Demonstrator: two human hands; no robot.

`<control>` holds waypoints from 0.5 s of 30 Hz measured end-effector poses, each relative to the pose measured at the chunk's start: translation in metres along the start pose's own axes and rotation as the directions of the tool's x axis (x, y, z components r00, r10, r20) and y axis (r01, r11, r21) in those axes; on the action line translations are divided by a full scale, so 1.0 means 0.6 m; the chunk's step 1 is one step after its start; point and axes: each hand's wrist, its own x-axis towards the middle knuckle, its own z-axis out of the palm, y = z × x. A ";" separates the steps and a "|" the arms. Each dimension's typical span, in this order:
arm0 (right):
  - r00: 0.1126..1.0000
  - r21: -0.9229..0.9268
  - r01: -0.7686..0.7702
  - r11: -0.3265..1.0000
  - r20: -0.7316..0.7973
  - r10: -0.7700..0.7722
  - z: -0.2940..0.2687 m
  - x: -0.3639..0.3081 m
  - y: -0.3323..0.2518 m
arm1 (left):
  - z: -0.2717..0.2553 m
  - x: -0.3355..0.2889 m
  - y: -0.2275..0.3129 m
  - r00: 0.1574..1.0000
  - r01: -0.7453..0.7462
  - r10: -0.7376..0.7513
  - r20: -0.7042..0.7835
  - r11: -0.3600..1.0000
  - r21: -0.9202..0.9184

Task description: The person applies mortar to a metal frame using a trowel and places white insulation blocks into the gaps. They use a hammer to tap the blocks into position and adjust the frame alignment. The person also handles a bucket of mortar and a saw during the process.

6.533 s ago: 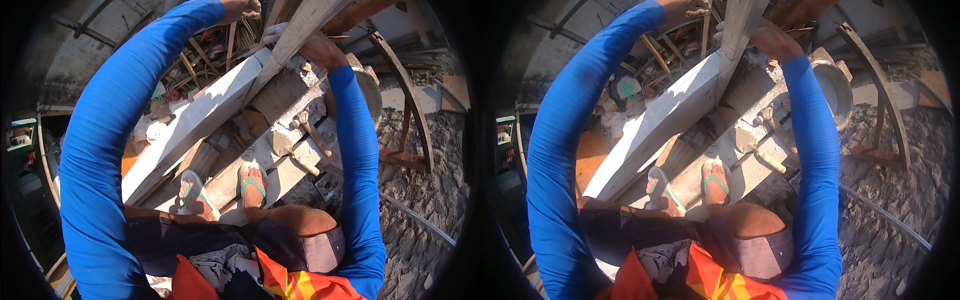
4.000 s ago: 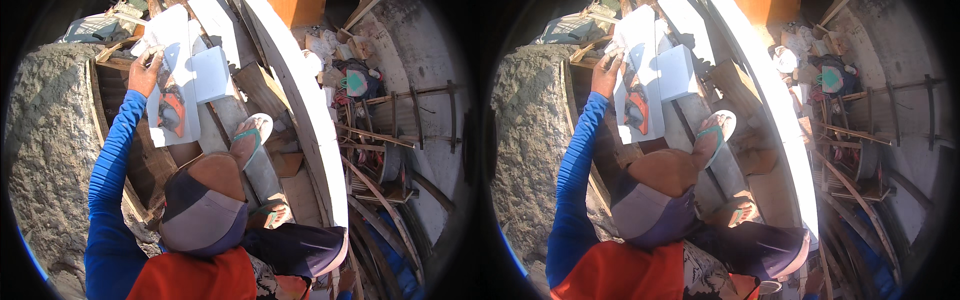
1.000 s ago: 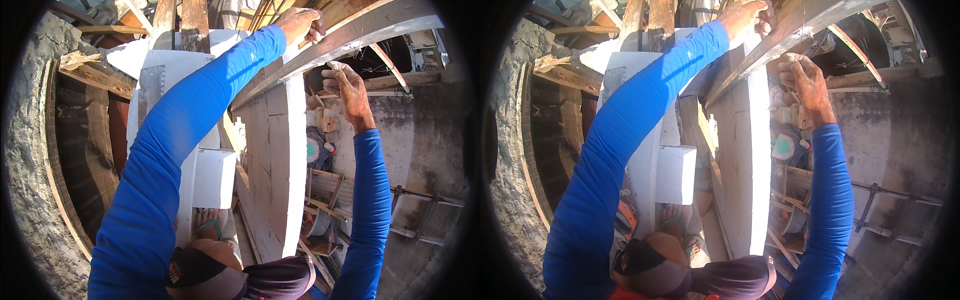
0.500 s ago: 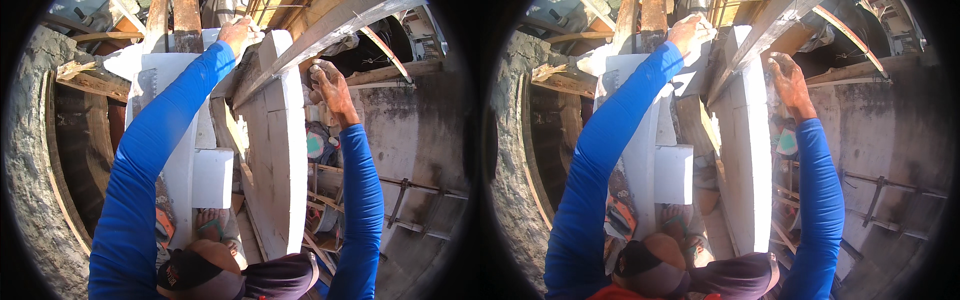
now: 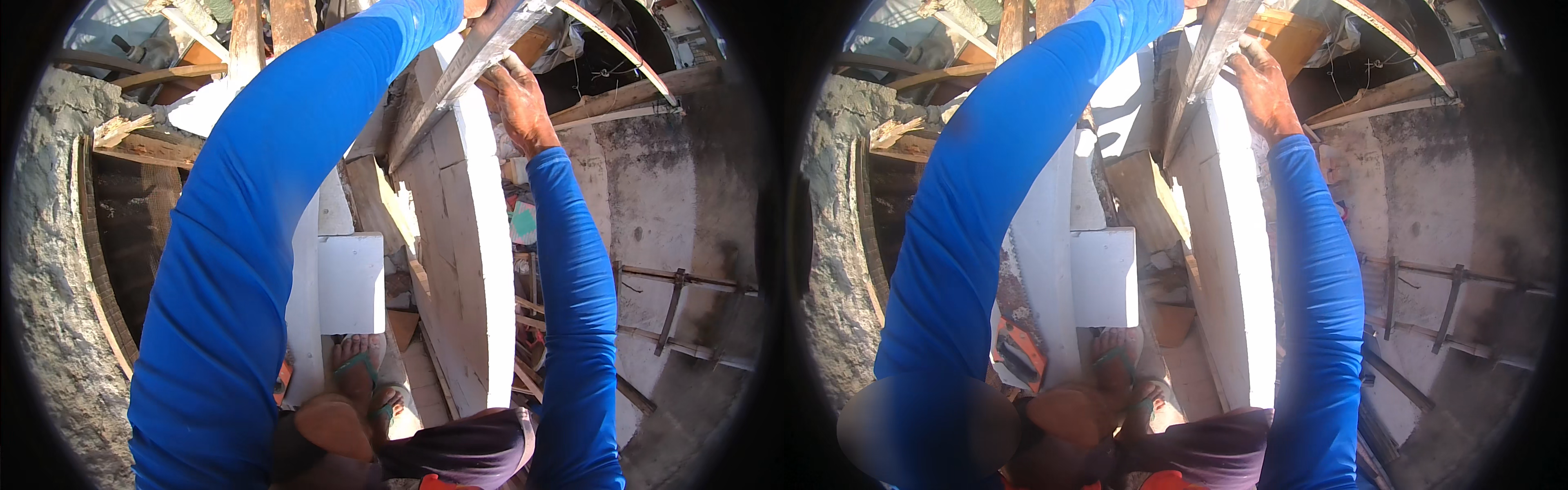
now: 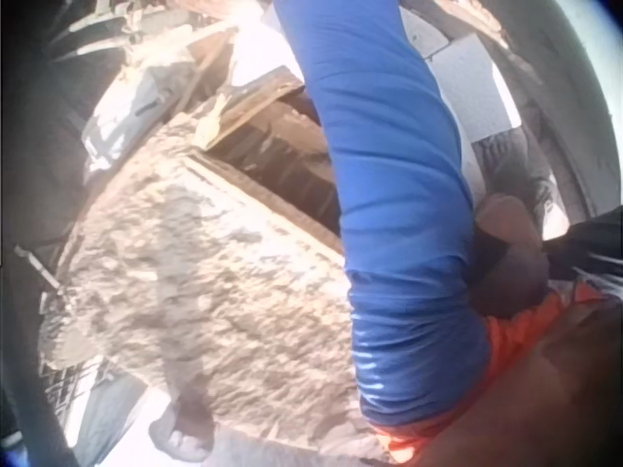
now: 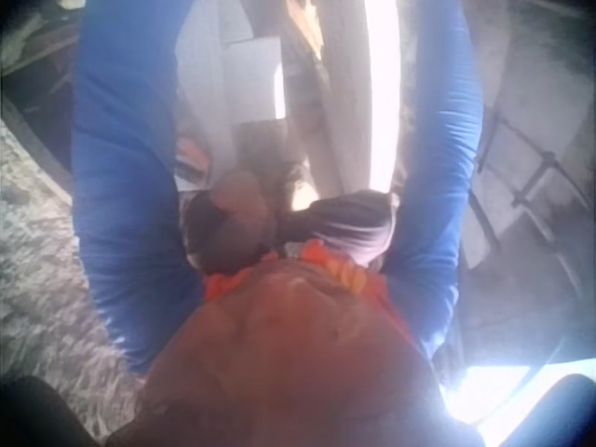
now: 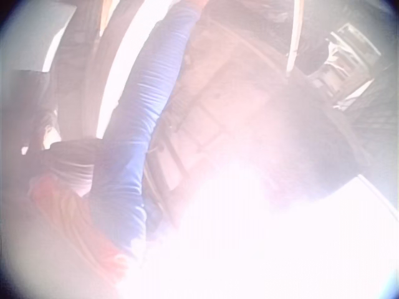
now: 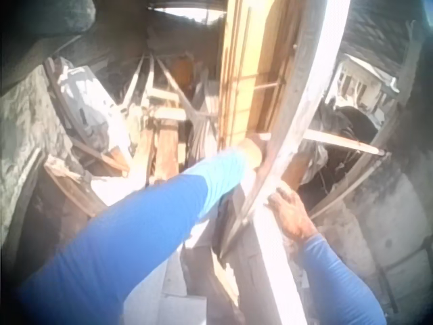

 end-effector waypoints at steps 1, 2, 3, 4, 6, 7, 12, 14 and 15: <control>1.000 -0.020 -0.014 1.000 -0.013 0.014 0.001 0.000 -0.004 | -0.002 -0.001 0.002 1.000 -0.003 0.003 0.003 1.000 0.024; 0.999 -0.048 -0.029 0.998 -0.036 0.027 -0.007 -0.001 -0.007 | 0.002 -0.005 0.001 1.000 -0.002 0.002 0.013 0.999 0.044; 0.995 -0.049 -0.020 0.999 -0.095 0.016 -0.012 -0.007 -0.006 | 0.001 -0.015 -0.002 1.000 -0.007 0.006 0.002 0.997 0.078; 0.987 -0.058 -0.015 0.998 -0.161 0.005 -0.029 -0.019 0.001 | 0.006 -0.026 -0.010 1.000 -0.010 0.009 0.013 0.995 0.097; 0.935 -0.004 -0.025 1.000 -0.353 0.022 -0.041 -0.062 0.007 | 0.002 -0.074 -0.057 0.995 0.050 -0.026 -0.093 0.963 0.265; 0.922 0.001 -0.010 1.000 -0.386 0.010 -0.024 -0.094 0.001 | -0.010 -0.113 -0.074 0.976 0.143 -0.060 -0.208 0.901 0.410; 0.944 -0.423 0.021 0.906 -0.289 -0.157 0.090 -0.233 -0.015 | -0.134 -0.225 -0.170 0.751 0.636 -0.625 -0.215 0.771 -0.018; 0.965 -0.601 0.118 0.791 -0.120 -0.235 0.111 -0.256 -0.016 | -0.100 -0.220 -0.173 0.749 0.619 -0.638 -0.178 0.770 -0.155; 0.940 -0.663 0.279 0.695 0.041 -0.338 0.124 -0.257 -0.005 | -0.113 -0.213 -0.175 0.783 0.569 -0.605 -0.142 0.790 -0.226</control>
